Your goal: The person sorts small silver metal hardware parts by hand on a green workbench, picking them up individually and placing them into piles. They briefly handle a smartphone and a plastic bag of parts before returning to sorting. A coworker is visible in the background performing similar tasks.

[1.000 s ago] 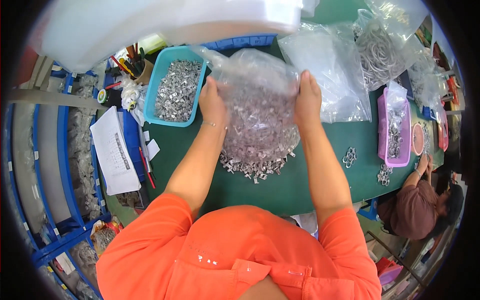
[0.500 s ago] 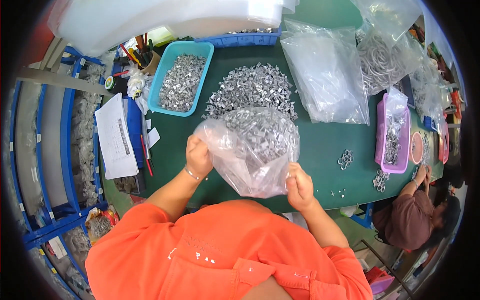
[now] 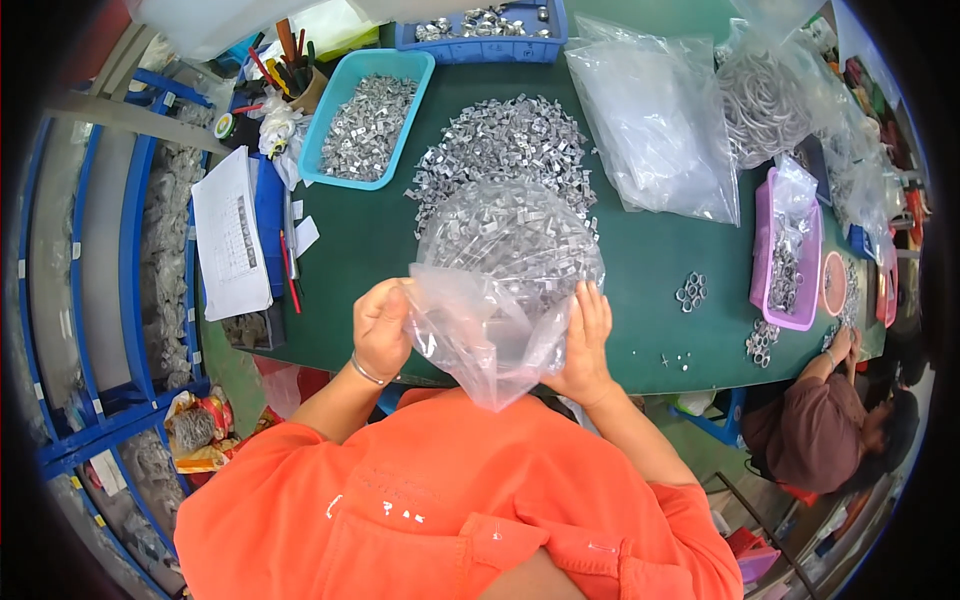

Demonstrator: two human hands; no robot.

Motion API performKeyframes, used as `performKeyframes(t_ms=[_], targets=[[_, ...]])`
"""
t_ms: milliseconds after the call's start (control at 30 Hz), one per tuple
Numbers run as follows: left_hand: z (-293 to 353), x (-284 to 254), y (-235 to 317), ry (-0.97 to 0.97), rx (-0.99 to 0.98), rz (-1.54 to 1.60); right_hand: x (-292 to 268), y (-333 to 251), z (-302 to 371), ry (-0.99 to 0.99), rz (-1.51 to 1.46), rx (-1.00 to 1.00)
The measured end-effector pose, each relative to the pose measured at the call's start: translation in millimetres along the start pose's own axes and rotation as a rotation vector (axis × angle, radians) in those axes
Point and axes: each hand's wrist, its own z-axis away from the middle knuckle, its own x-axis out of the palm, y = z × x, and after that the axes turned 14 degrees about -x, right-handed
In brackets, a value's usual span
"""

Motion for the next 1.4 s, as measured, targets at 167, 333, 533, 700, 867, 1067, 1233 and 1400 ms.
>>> performKeyframes(t_ms=[167,333,533,700,867,1067,1233,1400], targets=[[10.5,7.5,14.1,0.121,0.073,0.066,20.2,1.7,-22.5,-0.029,0.189,0.032],[4.2,-29.0,-43.7,0.291,0.160,0.065,14.7,14.7,-29.6,-0.033,0.105,0.008],[-75.4,-10.7,-104.0,0.238,0.039,-0.242,37.9,38.0,-43.2,0.076,0.137,-0.045],[-111.4,3.1,-68.7,0.137,0.495,-1.275,40.8,55.5,-70.3,0.137,0.120,-0.042],[-162.0,-3.9,-89.8,0.133,0.381,-0.755,47.4,74.2,-103.1,0.260,0.068,0.060],[-197.2,9.1,-46.9,0.346,0.414,-0.312,28.3,95.5,-140.5,-0.039,0.169,0.091],[-136.7,17.5,18.1,0.086,0.398,0.131,-11.4,61.8,-120.8,0.165,-0.892,0.500],[-67.7,-15.2,12.8,-0.190,0.282,0.002,-37.1,3.6,-62.9,0.127,-0.724,0.354]])
